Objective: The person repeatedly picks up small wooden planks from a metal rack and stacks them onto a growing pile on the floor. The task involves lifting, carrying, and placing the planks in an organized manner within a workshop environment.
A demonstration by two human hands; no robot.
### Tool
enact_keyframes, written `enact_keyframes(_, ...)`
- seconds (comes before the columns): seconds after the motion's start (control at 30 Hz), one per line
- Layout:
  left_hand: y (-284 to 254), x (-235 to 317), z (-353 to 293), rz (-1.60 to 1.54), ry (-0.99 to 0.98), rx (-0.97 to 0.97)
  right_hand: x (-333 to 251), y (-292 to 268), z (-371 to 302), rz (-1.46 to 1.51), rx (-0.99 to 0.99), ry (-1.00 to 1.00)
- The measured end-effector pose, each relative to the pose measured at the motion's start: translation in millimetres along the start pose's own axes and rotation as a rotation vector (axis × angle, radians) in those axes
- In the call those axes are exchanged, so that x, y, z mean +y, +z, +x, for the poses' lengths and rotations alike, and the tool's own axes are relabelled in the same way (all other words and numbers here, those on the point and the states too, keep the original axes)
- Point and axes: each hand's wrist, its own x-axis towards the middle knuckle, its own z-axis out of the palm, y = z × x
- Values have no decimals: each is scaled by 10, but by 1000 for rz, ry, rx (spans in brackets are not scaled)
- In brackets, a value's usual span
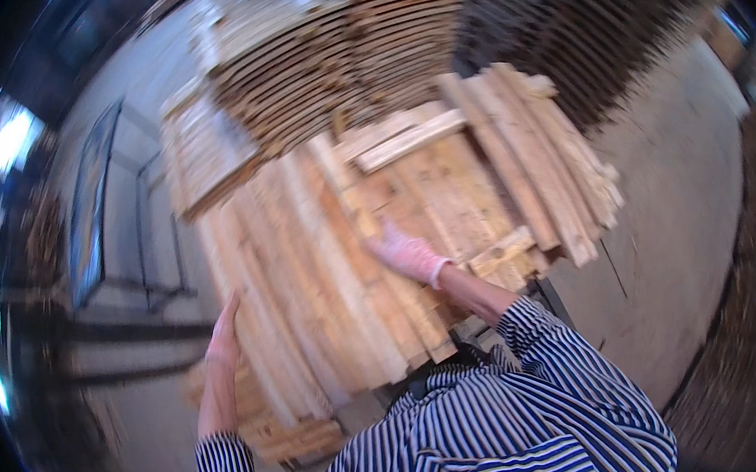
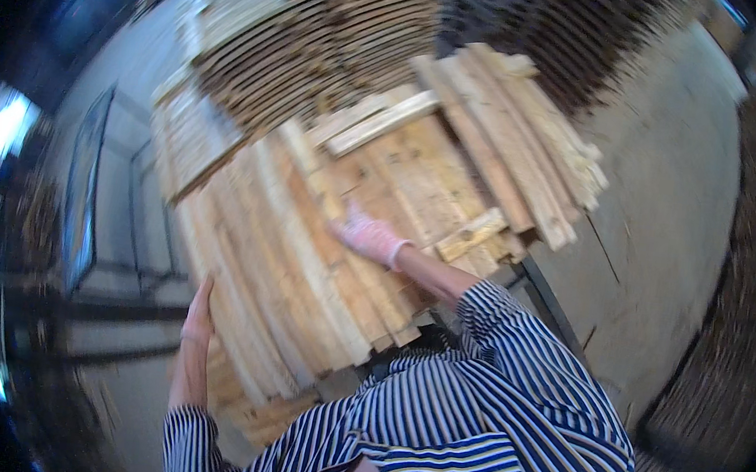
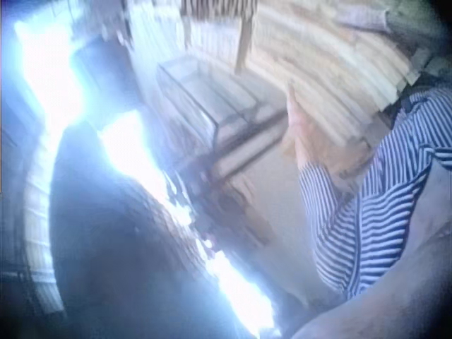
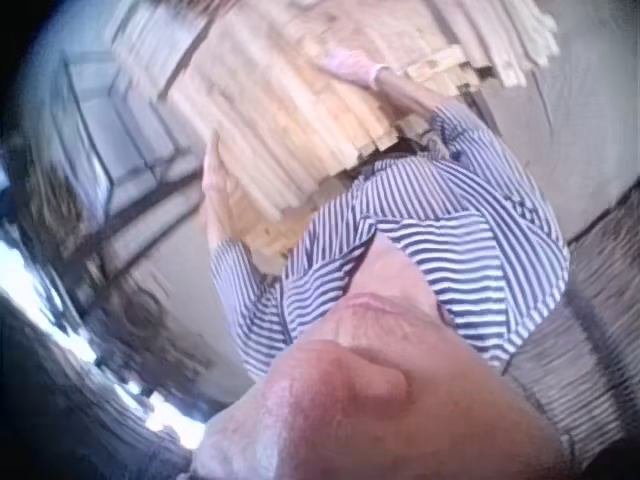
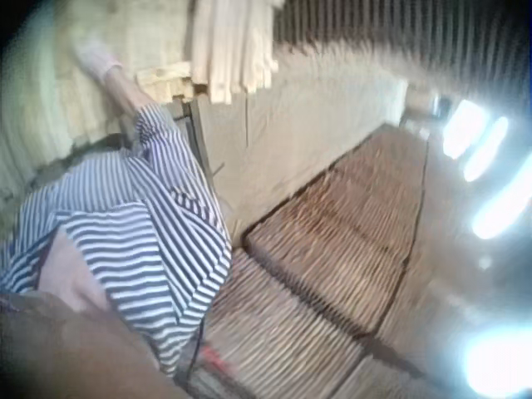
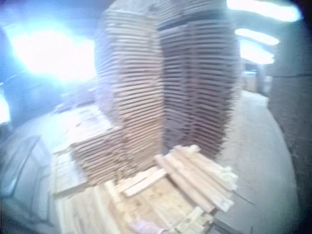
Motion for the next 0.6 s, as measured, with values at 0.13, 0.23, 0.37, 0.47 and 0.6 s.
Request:
enact_keyframes(0.13, -522, -184, -26, 107, 90, 73, -218, -332, -25, -275, 214, -192)
enact_keyframes(0.23, -439, -146, -14, 137, 78, 135, 178, -1306, 150, -568, 702, -71)
enact_keyframes(0.37, -365, -133, 217, 118, 34, 98, 1165, -2010, 109, -1133, 939, -117)
enact_keyframes(0.47, -534, -94, 136, 100, 35, 178, 665, -1774, 133, -843, 650, 193)
enact_keyframes(0.6, -431, 32, 24, 398, 294, 353, 434, -1280, -229, -675, 517, -33)
